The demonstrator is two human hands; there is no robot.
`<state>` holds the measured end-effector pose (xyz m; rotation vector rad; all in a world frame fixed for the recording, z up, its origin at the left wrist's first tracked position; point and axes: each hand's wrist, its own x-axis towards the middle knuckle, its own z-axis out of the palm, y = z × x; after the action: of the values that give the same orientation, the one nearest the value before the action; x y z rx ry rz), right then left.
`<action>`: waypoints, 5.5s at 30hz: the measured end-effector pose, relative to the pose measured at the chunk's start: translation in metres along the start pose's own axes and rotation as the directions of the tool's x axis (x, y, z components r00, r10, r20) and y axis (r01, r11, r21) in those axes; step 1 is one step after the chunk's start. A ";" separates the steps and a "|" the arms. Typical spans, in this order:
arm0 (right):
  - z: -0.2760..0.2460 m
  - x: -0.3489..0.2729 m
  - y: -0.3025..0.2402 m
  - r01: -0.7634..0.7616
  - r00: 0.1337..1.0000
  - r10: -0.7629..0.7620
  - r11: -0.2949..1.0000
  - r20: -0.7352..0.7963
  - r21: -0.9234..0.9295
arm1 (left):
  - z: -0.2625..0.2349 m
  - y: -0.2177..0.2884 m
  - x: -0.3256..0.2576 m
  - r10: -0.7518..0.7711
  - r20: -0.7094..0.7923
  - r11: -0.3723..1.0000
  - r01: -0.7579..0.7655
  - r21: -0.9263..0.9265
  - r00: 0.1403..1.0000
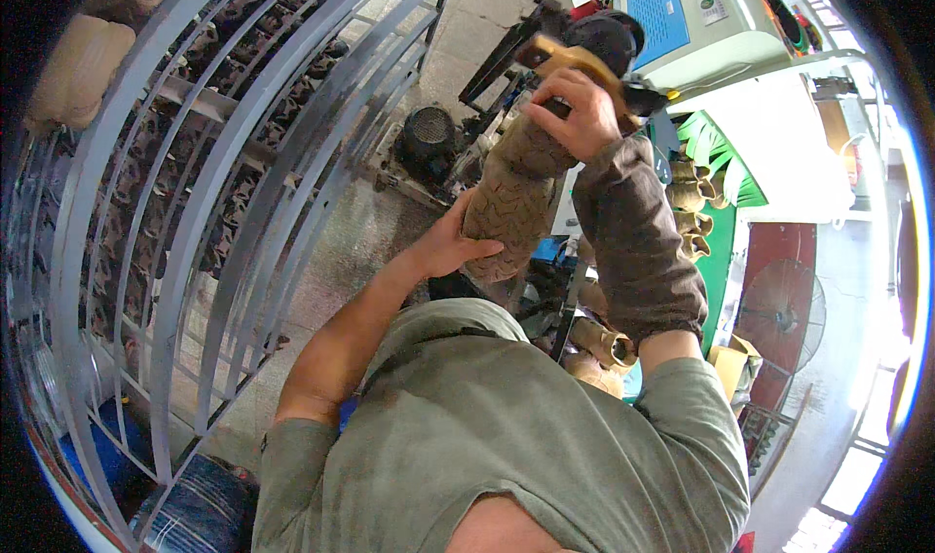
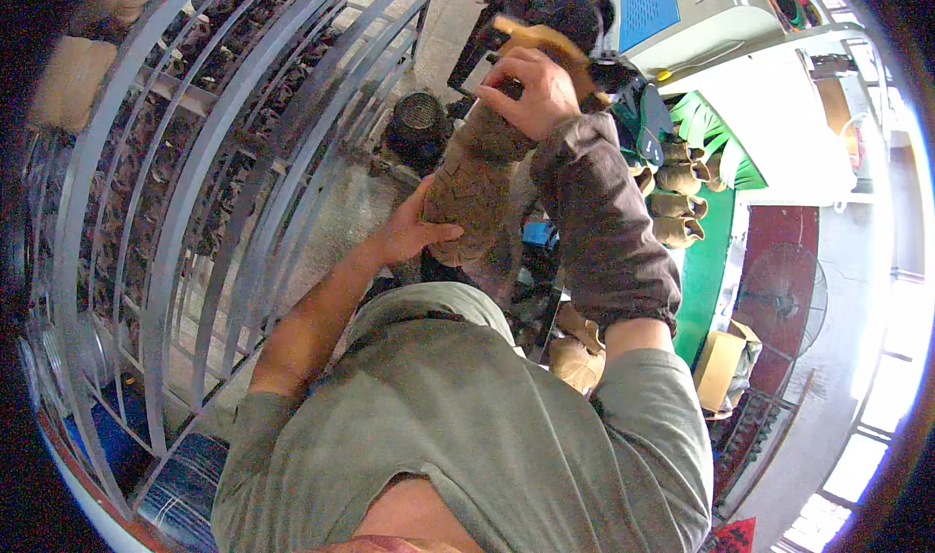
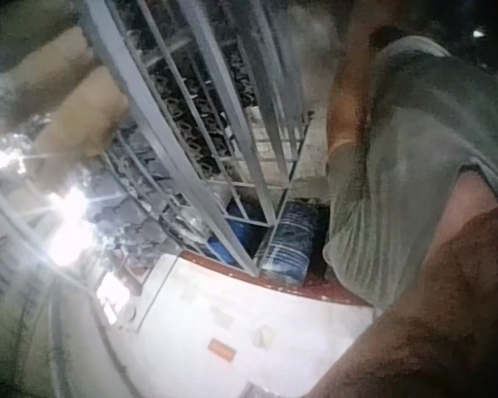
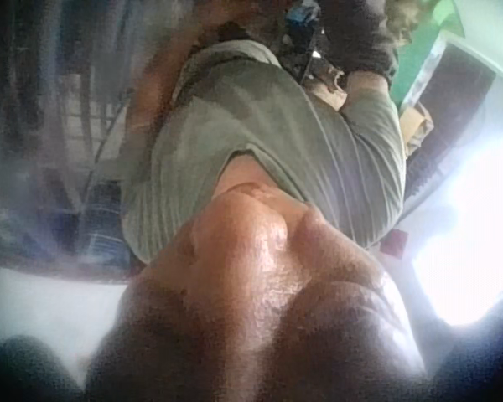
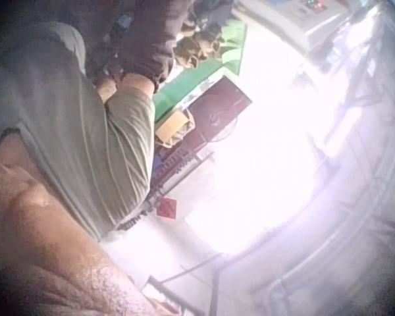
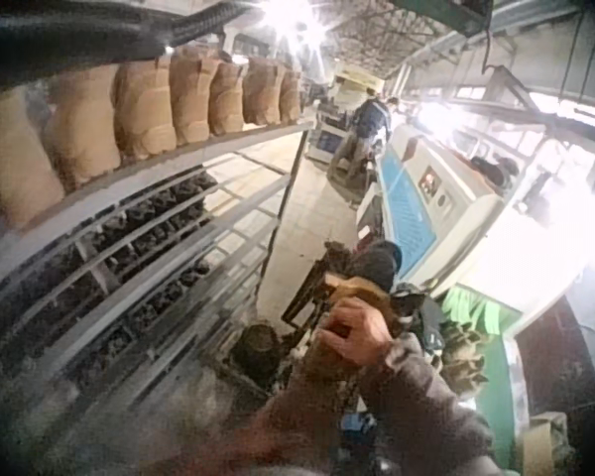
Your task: The person processes shoe components using a rotating finishing machine, picking up a shoe boot, applying it to the machine's buffer, and then placing the finished component onto a storage rack.
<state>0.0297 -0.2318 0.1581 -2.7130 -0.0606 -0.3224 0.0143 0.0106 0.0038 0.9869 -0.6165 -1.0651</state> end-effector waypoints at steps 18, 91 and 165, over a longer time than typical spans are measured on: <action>0.024 -0.050 -0.042 0.016 0.963 -0.020 1.000 -0.269 -0.019 | 0.006 -0.013 -0.024 0.040 -0.079 0.978 -0.023 0.205 0.996; 0.179 -0.223 -0.065 -0.410 0.853 0.232 0.852 0.468 0.324 | 0.013 -0.033 -0.177 -0.034 -0.519 0.914 0.237 0.329 0.854; 0.045 -0.008 0.058 -0.389 0.848 0.343 0.920 -0.405 -0.036 | 0.048 0.024 0.036 -0.161 -0.280 0.985 0.171 0.008 0.946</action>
<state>0.0363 -0.2671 0.0938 -2.6376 0.6039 -0.7617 -0.0007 -0.0364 0.0459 1.2089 -0.3246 -1.0413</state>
